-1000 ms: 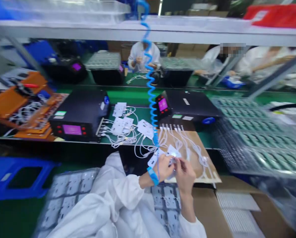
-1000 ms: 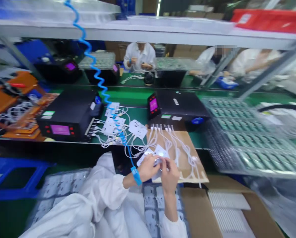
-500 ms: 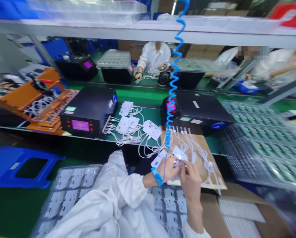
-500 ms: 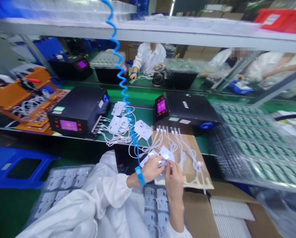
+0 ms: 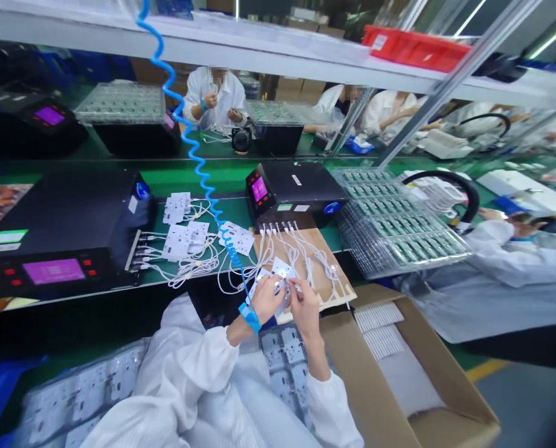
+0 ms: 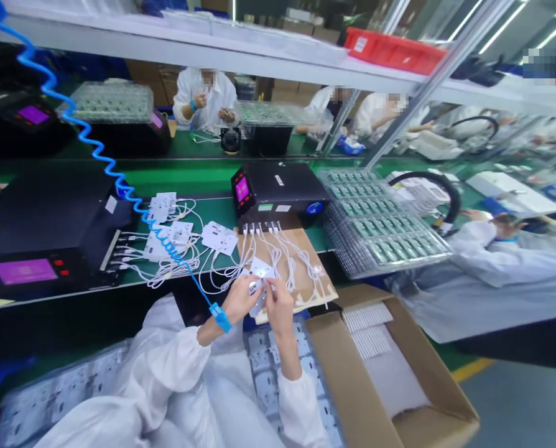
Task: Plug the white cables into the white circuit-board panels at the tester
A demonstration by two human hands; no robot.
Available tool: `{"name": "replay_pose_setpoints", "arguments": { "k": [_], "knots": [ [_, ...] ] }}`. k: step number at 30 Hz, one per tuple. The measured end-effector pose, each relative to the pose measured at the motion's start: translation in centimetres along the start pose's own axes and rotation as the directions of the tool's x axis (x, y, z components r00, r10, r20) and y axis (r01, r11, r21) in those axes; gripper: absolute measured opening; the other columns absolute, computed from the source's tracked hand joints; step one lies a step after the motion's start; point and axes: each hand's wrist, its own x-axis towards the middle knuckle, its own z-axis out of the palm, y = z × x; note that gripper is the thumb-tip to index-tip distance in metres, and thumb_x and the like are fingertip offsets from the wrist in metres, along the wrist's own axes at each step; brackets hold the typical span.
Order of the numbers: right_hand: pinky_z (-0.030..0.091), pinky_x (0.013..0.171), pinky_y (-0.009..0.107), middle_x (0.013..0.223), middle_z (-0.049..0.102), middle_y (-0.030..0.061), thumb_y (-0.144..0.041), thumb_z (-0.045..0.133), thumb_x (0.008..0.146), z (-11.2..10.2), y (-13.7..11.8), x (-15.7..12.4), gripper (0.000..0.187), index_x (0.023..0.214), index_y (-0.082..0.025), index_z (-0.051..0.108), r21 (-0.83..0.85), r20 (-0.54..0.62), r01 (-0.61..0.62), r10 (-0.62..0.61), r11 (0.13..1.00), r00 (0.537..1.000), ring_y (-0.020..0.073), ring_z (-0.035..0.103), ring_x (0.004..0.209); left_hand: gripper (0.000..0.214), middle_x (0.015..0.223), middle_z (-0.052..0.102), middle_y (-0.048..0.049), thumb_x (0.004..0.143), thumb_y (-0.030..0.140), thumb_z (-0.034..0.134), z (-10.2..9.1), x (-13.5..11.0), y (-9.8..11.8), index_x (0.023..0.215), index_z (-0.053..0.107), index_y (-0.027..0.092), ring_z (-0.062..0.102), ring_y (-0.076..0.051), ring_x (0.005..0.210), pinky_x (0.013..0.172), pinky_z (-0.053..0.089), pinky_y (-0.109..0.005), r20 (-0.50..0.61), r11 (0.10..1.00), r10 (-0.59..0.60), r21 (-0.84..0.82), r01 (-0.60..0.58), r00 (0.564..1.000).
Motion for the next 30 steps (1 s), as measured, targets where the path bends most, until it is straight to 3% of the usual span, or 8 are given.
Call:
{"name": "replay_pose_setpoints", "arguments": {
  "k": [6, 10, 12, 14, 17, 20, 25, 30],
  "knots": [
    [0.054, 0.089, 0.037, 0.1, 0.069, 0.0087, -0.035, 0.045, 0.104, 0.3, -0.5, 0.3, 0.026, 0.105, -0.024, 0.069, -0.078, -0.028, 0.093, -0.095, 0.993, 0.995, 0.023, 0.068, 0.096, 0.023, 0.099, 0.065, -0.0108, 0.092, 0.019, 0.054, 0.2, -0.3, 0.1, 0.111, 0.068, 0.017, 0.064, -0.025, 0.097, 0.09, 0.051, -0.038, 0.0, 0.999, 0.01, 0.033, -0.01, 1.0],
    [0.056, 0.081, 0.035, 0.107, 0.068, 0.0098, -0.035, 0.047, 0.103, -0.1, -0.4, -0.3, 0.025, 0.108, -0.024, 0.069, -0.054, 0.002, 0.053, -0.053, 0.997, 0.999, 0.0211, 0.068, 0.091, 0.023, 0.102, 0.068, -0.0107, 0.092, 0.017, 0.055, 0.4, -0.4, -0.1, 0.112, 0.067, 0.016, 0.064, -0.026, 0.101, 0.092, 0.051, -0.039, 0.027, 1.0, 0.026, 0.001, -0.026, 0.999],
    [0.057, 0.072, 0.033, 0.114, 0.066, 0.0113, -0.04, 0.054, 0.1, -0.3, -0.2, -1.6, 0.024, 0.113, -0.024, 0.066, -0.039, -0.113, -0.046, 0.041, 0.998, 0.993, 0.0188, 0.066, 0.081, 0.022, 0.103, 0.069, -0.0103, 0.092, 0.02, 0.057, 0.4, -0.4, -0.1, 0.112, 0.067, 0.017, 0.064, -0.026, 0.103, 0.094, 0.051, -0.04, 0.019, 0.999, 0.033, -0.03, -0.033, 0.999],
    [0.056, 0.061, 0.031, 0.108, 0.067, 0.0103, -0.047, 0.061, 0.095, -0.1, 0.1, -3.6, 0.028, 0.109, -0.023, 0.061, 0.03, -0.242, -0.21, 0.211, 0.977, 0.947, 0.0159, 0.063, 0.067, 0.022, 0.103, 0.07, -0.0102, 0.093, 0.024, 0.059, 0.4, -0.5, 0.0, 0.112, 0.067, 0.017, 0.065, -0.026, 0.104, 0.095, 0.051, -0.041, -0.004, 0.998, 0.03, -0.05, -0.03, 1.0],
    [0.046, 0.04, 0.027, 0.077, 0.066, 0.0013, -0.059, 0.061, 0.092, 1.3, 0.6, -6.4, 0.037, 0.099, -0.025, 0.052, 0.259, -0.128, -0.451, 0.494, 0.854, 0.86, 0.0132, 0.053, 0.045, 0.022, 0.104, 0.069, -0.0104, 0.096, 0.028, 0.056, 0.4, -0.8, 0.3, 0.112, 0.068, 0.019, 0.066, -0.026, 0.105, 0.096, 0.052, -0.041, -0.021, 0.998, 0.04, -0.046, -0.041, 0.999],
    [0.037, 0.03, 0.025, 0.061, 0.061, -0.0049, -0.069, 0.063, 0.085, 2.9, 0.7, -7.7, 0.05, 0.102, -0.026, 0.044, 0.487, 0.056, -0.563, 0.619, 0.668, 0.783, 0.0145, 0.05, 0.038, 0.026, 0.107, 0.071, -0.0117, 0.098, 0.032, 0.053, 0.4, -1.0, 0.6, 0.113, 0.07, 0.019, 0.064, -0.028, 0.109, 0.098, 0.051, -0.042, -0.009, 0.996, 0.081, -0.027, -0.081, 0.997],
    [0.055, 0.046, 0.026, 0.073, 0.066, -0.0036, -0.063, 0.084, 0.068, 3.3, 0.1, -7.0, 0.064, 0.102, -0.023, 0.046, 0.722, 0.013, -0.468, 0.667, 0.509, 0.745, 0.0141, 0.062, 0.055, 0.026, 0.111, 0.074, -0.0095, 0.098, 0.038, 0.057, 0.4, -0.7, 1.1, 0.11, 0.071, 0.02, 0.065, -0.027, 0.111, 0.107, 0.045, -0.046, -0.037, 0.979, 0.199, -0.035, -0.2, 0.979],
    [0.059, 0.058, 0.027, 0.081, 0.07, -0.0015, -0.053, 0.09, 0.064, 1.8, 0.7, -7.4, 0.066, 0.104, -0.021, 0.049, 0.773, -0.028, -0.42, 0.688, 0.475, 0.725, 0.0137, 0.066, 0.064, 0.026, 0.109, 0.076, -0.0086, 0.101, 0.034, 0.051, -0.8, 0.9, 0.5, 0.102, 0.072, 0.019, 0.066, -0.026, 0.106, 0.107, 0.042, -0.049, -0.165, 0.95, 0.309, 0.01, -0.312, 0.936]
  ]
}}
